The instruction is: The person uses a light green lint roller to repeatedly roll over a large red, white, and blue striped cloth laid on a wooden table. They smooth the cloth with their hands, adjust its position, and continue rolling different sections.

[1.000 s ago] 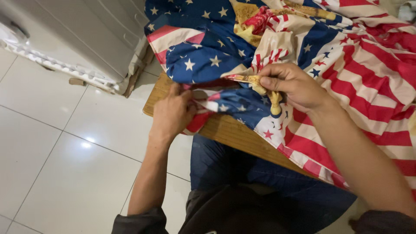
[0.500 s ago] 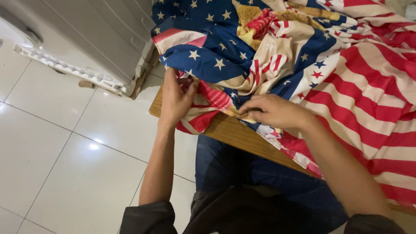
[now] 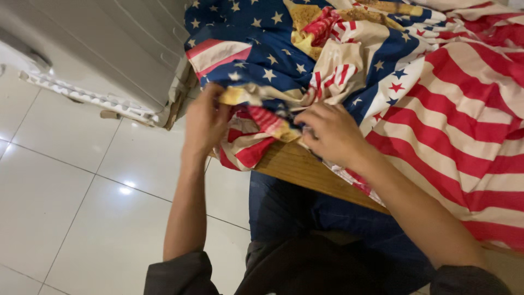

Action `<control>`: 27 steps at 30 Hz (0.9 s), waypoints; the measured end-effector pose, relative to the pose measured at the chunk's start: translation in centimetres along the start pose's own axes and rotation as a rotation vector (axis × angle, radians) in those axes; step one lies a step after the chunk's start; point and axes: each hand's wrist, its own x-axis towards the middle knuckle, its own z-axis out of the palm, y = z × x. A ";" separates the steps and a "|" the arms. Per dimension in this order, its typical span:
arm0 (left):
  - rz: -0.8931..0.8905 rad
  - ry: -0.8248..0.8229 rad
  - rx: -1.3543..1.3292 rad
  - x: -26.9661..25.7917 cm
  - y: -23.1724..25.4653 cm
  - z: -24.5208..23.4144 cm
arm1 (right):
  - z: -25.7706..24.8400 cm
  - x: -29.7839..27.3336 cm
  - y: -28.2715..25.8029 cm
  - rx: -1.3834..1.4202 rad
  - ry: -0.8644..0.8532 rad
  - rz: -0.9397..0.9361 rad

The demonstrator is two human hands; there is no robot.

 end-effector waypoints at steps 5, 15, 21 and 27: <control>-0.050 -0.174 0.052 0.2 0.4 -0.8 | -1.4 -0.6 -1.5 -0.037 0.108 -0.005; 0.304 -0.370 0.228 0.7 -0.3 1.4 | -1.0 -3.2 -0.5 0.223 0.033 0.242; 0.324 -0.224 0.214 0.7 0.8 -3.9 | -3.4 -7.6 1.0 0.404 0.245 0.116; 0.257 -0.304 0.144 0.1 1.0 -4.1 | -4.1 -16.5 0.3 -0.060 0.133 0.328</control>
